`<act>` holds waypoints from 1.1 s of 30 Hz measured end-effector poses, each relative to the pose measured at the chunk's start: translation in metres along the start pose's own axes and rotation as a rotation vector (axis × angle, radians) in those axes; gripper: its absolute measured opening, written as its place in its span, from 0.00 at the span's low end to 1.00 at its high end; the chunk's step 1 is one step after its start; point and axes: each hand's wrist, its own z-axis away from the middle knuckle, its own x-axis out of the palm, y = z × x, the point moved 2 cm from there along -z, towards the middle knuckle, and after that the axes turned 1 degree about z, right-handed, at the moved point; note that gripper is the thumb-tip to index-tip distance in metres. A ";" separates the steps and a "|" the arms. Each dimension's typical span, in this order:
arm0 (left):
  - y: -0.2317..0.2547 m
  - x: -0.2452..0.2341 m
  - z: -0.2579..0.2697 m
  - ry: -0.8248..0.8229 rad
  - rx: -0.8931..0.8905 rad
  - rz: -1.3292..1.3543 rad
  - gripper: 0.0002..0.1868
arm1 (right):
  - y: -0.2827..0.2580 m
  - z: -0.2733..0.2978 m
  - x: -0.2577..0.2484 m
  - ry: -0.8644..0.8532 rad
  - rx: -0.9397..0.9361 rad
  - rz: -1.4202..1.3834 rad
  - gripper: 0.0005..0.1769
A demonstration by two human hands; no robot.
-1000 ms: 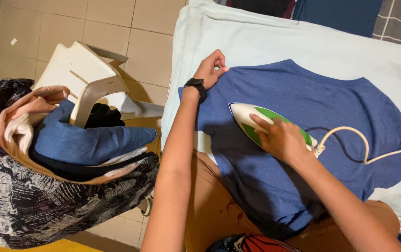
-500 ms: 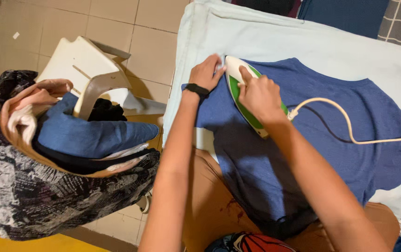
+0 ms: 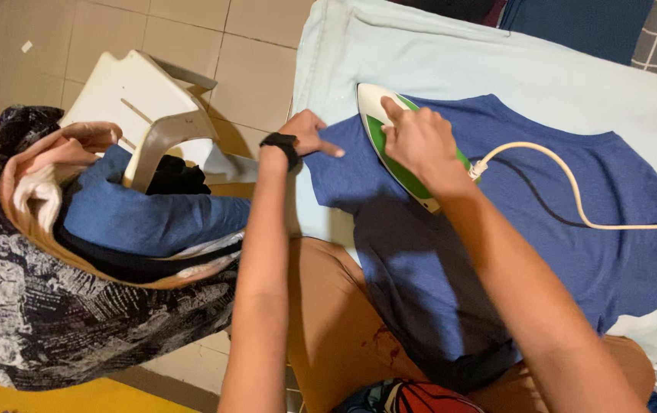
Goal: The person irons a blue t-shirt on a white cloth laid on the floor. They smooth the fabric, use a green and white iron to press the front and sleeves, flip the shirt to iron the back, and then fold the shirt neatly.
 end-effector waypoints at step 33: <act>-0.049 0.122 0.091 0.467 0.361 1.030 0.56 | -0.026 -0.004 -0.003 -0.284 -0.212 0.048 0.30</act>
